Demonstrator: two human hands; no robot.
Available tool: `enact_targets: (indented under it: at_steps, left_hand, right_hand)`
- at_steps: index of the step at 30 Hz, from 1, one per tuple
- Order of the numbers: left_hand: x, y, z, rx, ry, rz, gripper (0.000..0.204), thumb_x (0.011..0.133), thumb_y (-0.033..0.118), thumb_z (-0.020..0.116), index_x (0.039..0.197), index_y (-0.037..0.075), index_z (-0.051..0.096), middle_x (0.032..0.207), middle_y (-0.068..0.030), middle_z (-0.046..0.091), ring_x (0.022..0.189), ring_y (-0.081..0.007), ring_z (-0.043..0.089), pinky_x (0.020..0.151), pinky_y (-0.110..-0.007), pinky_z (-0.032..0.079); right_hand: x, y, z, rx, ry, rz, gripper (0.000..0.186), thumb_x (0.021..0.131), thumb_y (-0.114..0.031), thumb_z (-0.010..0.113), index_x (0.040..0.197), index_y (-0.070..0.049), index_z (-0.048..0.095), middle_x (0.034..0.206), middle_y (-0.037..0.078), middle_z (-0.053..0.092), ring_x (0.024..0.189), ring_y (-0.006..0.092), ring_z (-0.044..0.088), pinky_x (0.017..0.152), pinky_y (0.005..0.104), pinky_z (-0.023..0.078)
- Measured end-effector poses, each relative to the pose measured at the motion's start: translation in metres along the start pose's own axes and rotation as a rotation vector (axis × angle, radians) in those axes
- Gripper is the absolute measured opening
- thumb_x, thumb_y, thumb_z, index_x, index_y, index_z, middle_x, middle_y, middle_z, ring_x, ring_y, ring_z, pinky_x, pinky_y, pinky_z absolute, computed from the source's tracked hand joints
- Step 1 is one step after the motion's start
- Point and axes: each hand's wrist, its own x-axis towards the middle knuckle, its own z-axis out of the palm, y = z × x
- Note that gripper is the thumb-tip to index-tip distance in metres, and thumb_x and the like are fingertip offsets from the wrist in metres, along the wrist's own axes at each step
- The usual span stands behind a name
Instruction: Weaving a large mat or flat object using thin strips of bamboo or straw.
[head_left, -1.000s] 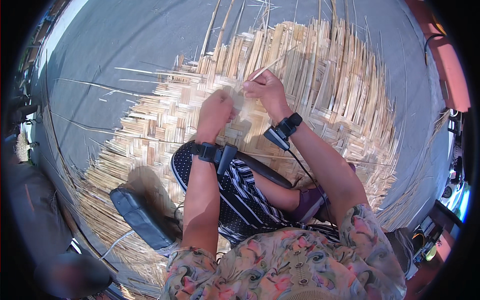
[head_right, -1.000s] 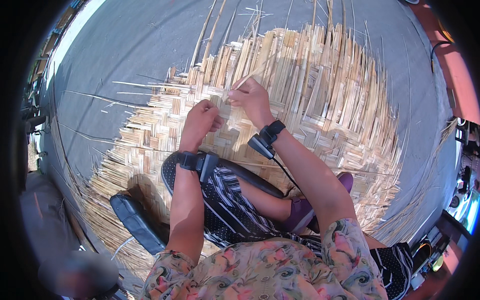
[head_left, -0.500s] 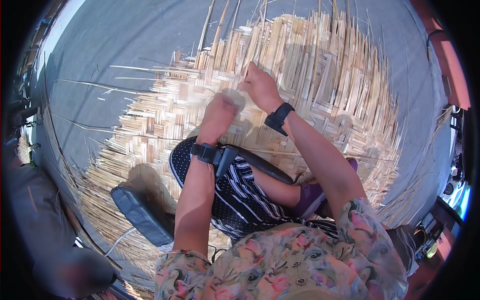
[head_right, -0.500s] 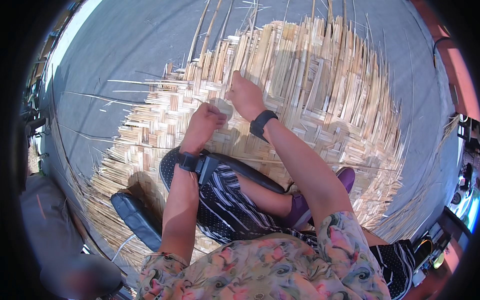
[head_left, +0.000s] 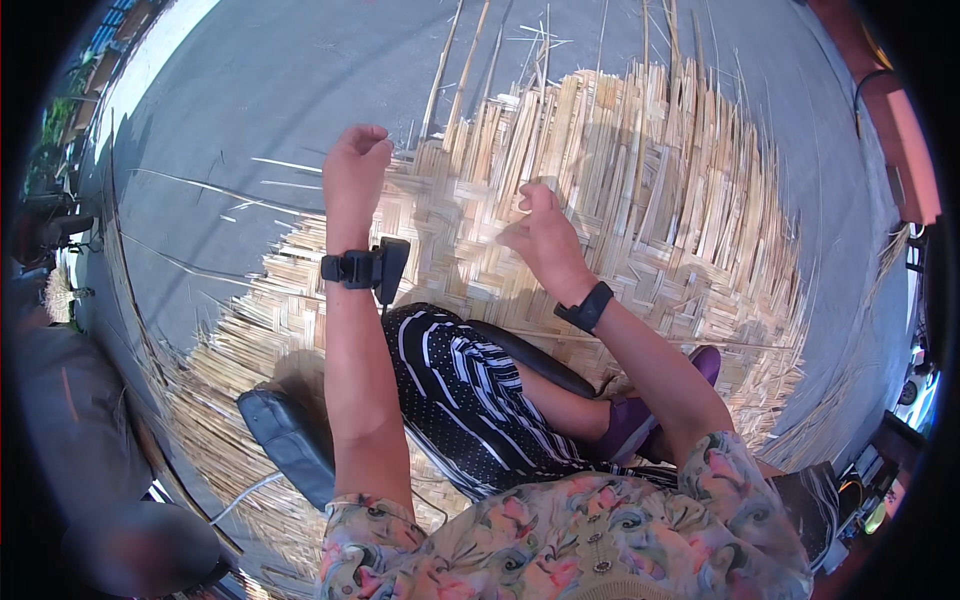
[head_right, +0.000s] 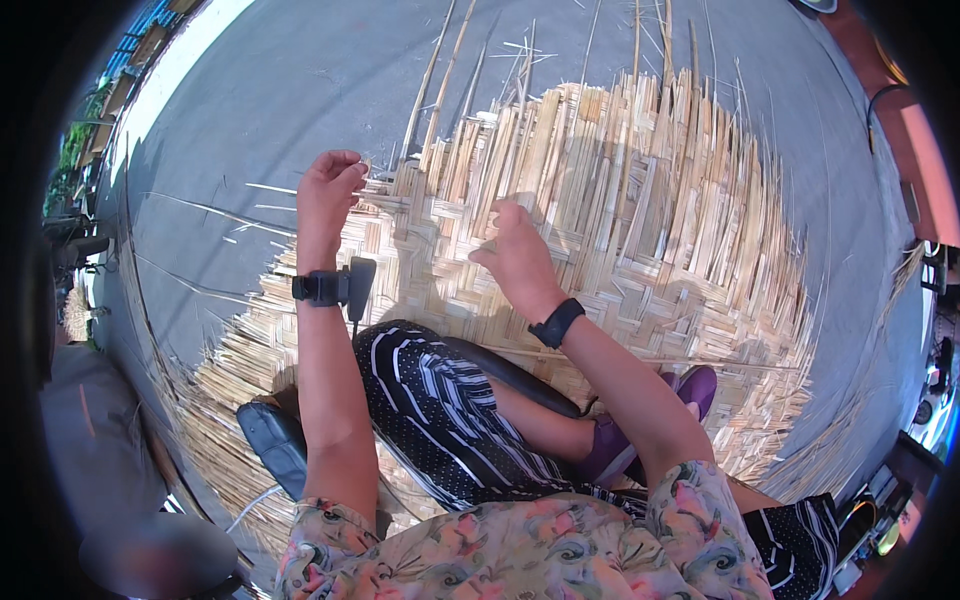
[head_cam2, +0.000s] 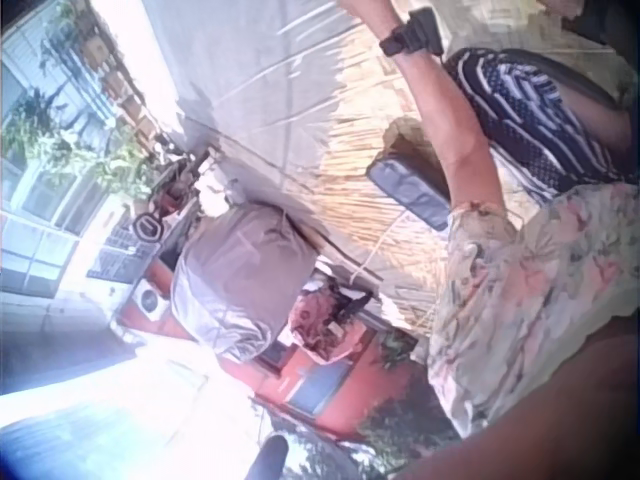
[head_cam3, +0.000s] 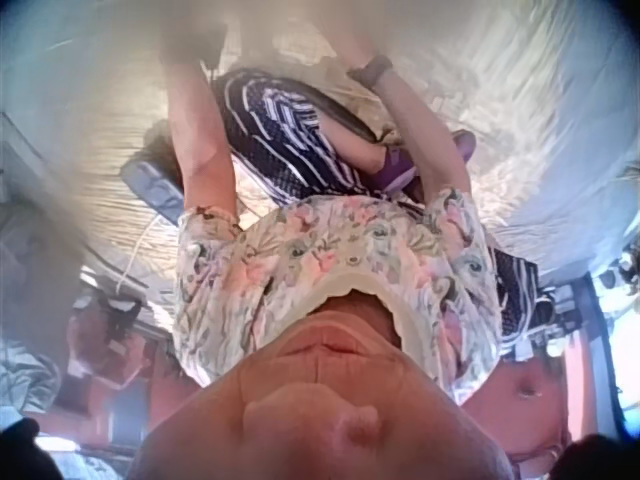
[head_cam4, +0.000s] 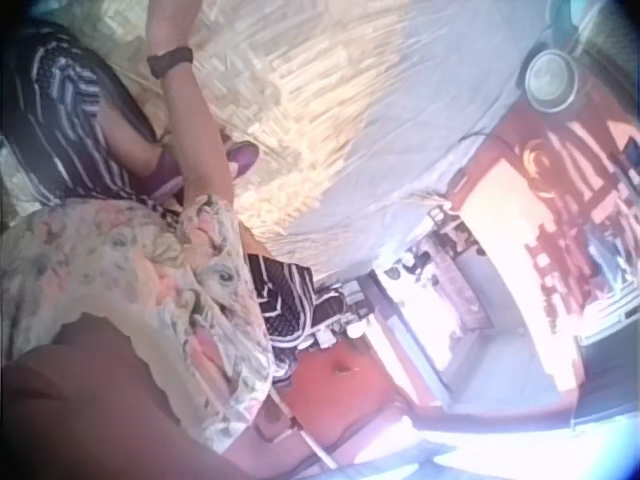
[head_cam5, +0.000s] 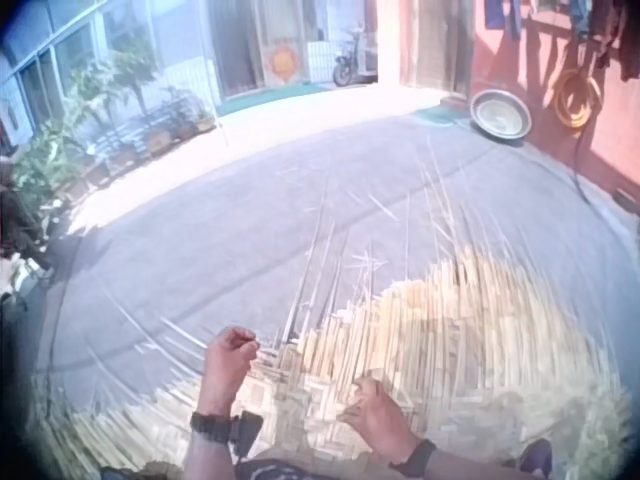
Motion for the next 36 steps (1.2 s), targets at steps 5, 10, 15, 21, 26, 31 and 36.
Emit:
enact_targets:
  at_steps: [5, 10, 15, 21, 26, 31, 36]
  left_hand:
    - [0.083, -0.034, 0.029, 0.339, -0.291, -0.170, 0.019, 0.085, 0.013, 0.065, 0.097, -0.002, 0.069, 0.085, -0.0097, 0.070, 0.077, -0.0182, 0.067, 0.067, -0.032, 0.052]
    - [0.102, -0.045, 0.044, 0.119, -0.467, -0.161, 0.026, 0.085, 0.010, 0.069, 0.108, -0.001, 0.067, 0.087, -0.0058, 0.069, 0.072, -0.0146, 0.064, 0.064, -0.029, 0.052]
    - [0.104, -0.023, 0.018, -0.034, -0.672, -0.200, 0.025, 0.082, 0.005, 0.073, 0.106, 0.005, 0.065, 0.085, 0.0001, 0.066, 0.070, -0.0086, 0.058, 0.067, -0.024, 0.049]
    - [0.087, -0.023, 0.031, 0.000, -0.708, 0.046, 0.014, 0.077, -0.002, 0.073, 0.085, 0.008, 0.067, 0.071, 0.0039, 0.062, 0.068, -0.0070, 0.055, 0.065, -0.023, 0.044]
    - [0.070, -0.012, 0.033, -0.180, -0.694, -0.004, 0.016, 0.080, -0.002, 0.068, 0.093, 0.007, 0.065, 0.078, 0.0035, 0.061, 0.072, -0.0077, 0.056, 0.064, -0.025, 0.045]
    - [0.090, 0.032, 0.027, -0.226, -0.769, 0.064, 0.009, 0.093, 0.012, 0.065, 0.100, 0.010, 0.060, 0.089, 0.0009, 0.063, 0.088, -0.0104, 0.060, 0.075, -0.028, 0.055]
    - [0.088, 0.025, 0.039, -0.167, -0.732, -0.021, 0.016, 0.101, 0.019, 0.054, 0.099, 0.006, 0.062, 0.086, -0.0010, 0.065, 0.080, -0.0109, 0.063, 0.075, -0.029, 0.057]
  right_hand:
    - [-0.116, -0.010, -0.046, -0.106, -0.613, 0.069, 0.039, 0.084, -0.013, 0.067, 0.116, -0.002, 0.048, 0.107, 0.018, 0.056, 0.095, 0.0333, 0.061, 0.076, 0.0407, 0.053]
    - [-0.162, 0.003, -0.044, -0.456, -0.606, -0.156, 0.042, 0.086, -0.012, 0.051, 0.127, -0.004, 0.049, 0.106, 0.011, 0.053, 0.103, 0.0267, 0.057, 0.082, 0.0355, 0.053]
    - [-0.167, 0.010, -0.037, -0.400, -0.597, -0.172, 0.043, 0.086, -0.012, 0.051, 0.128, -0.003, 0.049, 0.105, 0.013, 0.054, 0.104, 0.0291, 0.056, 0.084, 0.0367, 0.052]
    - [-0.174, 0.010, -0.049, -0.210, -0.611, 0.043, 0.035, 0.087, -0.007, 0.055, 0.122, -0.004, 0.053, 0.103, 0.018, 0.055, 0.103, 0.0356, 0.055, 0.086, 0.0410, 0.049]
    - [-0.141, -0.007, -0.076, 0.034, -0.448, 0.167, 0.033, 0.092, -0.009, 0.058, 0.125, -0.008, 0.054, 0.103, 0.018, 0.054, 0.101, 0.0363, 0.056, 0.085, 0.0421, 0.047]
    - [-0.040, -0.032, -0.049, -0.004, -0.500, 0.023, 0.053, 0.093, -0.016, 0.059, 0.143, -0.013, 0.044, 0.107, 0.018, 0.051, 0.097, 0.0348, 0.058, 0.086, 0.0405, 0.047]
    - [0.039, -0.032, 0.010, -0.145, -0.574, -0.014, 0.052, 0.095, -0.016, 0.053, 0.145, -0.010, 0.042, 0.113, 0.021, 0.055, 0.101, 0.0383, 0.058, 0.091, 0.0417, 0.046]
